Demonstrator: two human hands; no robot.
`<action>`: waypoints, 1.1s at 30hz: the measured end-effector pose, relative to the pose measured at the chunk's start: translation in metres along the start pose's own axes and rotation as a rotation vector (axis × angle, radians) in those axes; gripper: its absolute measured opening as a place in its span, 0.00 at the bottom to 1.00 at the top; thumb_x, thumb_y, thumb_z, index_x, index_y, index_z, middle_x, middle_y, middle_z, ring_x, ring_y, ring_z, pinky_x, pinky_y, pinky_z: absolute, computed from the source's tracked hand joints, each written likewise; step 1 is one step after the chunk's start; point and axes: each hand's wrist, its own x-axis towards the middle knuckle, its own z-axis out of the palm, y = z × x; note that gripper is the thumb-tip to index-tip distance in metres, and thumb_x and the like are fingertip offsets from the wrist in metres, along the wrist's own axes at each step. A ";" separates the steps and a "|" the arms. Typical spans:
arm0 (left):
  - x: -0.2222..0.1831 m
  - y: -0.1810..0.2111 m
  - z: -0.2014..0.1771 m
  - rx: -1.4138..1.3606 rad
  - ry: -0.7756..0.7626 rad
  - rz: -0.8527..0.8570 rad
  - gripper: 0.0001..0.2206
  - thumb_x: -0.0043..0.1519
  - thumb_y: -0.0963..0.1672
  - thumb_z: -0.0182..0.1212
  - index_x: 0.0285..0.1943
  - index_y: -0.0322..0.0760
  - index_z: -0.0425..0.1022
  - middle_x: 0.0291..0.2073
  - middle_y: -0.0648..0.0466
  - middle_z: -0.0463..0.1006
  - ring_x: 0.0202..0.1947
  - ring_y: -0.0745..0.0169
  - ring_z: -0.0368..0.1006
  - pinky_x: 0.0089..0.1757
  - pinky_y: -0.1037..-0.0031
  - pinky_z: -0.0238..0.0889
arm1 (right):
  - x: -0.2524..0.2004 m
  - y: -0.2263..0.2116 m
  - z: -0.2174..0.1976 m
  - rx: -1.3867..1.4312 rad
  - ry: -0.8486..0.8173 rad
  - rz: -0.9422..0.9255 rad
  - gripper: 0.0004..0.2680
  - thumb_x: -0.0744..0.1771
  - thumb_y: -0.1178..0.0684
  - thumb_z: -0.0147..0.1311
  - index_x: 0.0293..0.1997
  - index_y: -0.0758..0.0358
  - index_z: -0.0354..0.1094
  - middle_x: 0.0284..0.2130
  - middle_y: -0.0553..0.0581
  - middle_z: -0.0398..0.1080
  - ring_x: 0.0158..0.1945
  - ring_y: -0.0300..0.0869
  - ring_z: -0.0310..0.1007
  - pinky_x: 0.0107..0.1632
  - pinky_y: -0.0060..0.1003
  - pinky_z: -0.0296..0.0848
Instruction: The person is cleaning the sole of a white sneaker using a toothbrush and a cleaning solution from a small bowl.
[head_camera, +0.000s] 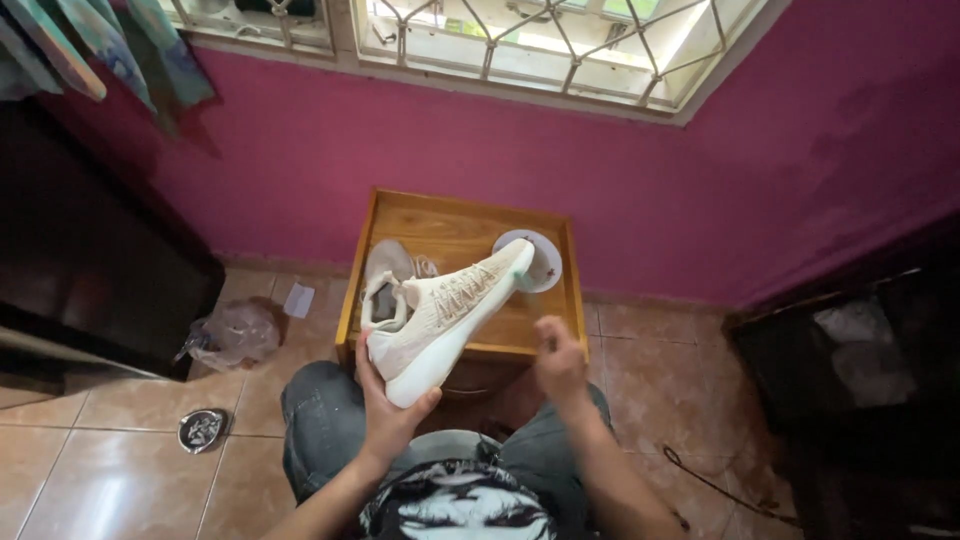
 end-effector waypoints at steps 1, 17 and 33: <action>0.001 -0.003 0.000 0.009 0.012 -0.032 0.55 0.46 0.48 0.76 0.80 0.41 0.37 0.77 0.45 0.42 0.75 0.52 0.47 0.66 0.63 0.49 | -0.007 -0.003 0.006 0.071 -0.090 -0.076 0.15 0.70 0.37 0.41 0.43 0.53 0.71 0.20 0.49 0.67 0.23 0.39 0.66 0.29 0.39 0.62; 0.019 0.000 -0.005 0.028 0.002 0.103 0.66 0.35 0.46 0.87 0.81 0.38 0.38 0.66 0.38 0.65 0.68 0.48 0.62 0.67 0.60 0.45 | 0.010 -0.023 -0.002 0.107 0.112 -0.195 0.05 0.66 0.55 0.49 0.36 0.48 0.72 0.26 0.56 0.75 0.34 0.52 0.78 0.43 0.45 0.74; 0.041 0.001 0.004 0.009 0.015 0.107 0.63 0.39 0.44 0.85 0.82 0.40 0.37 0.71 0.40 0.57 0.69 0.50 0.56 0.69 0.59 0.37 | -0.006 -0.005 0.017 0.035 0.056 -0.195 0.11 0.69 0.35 0.49 0.42 0.45 0.74 0.26 0.61 0.76 0.34 0.60 0.78 0.40 0.52 0.75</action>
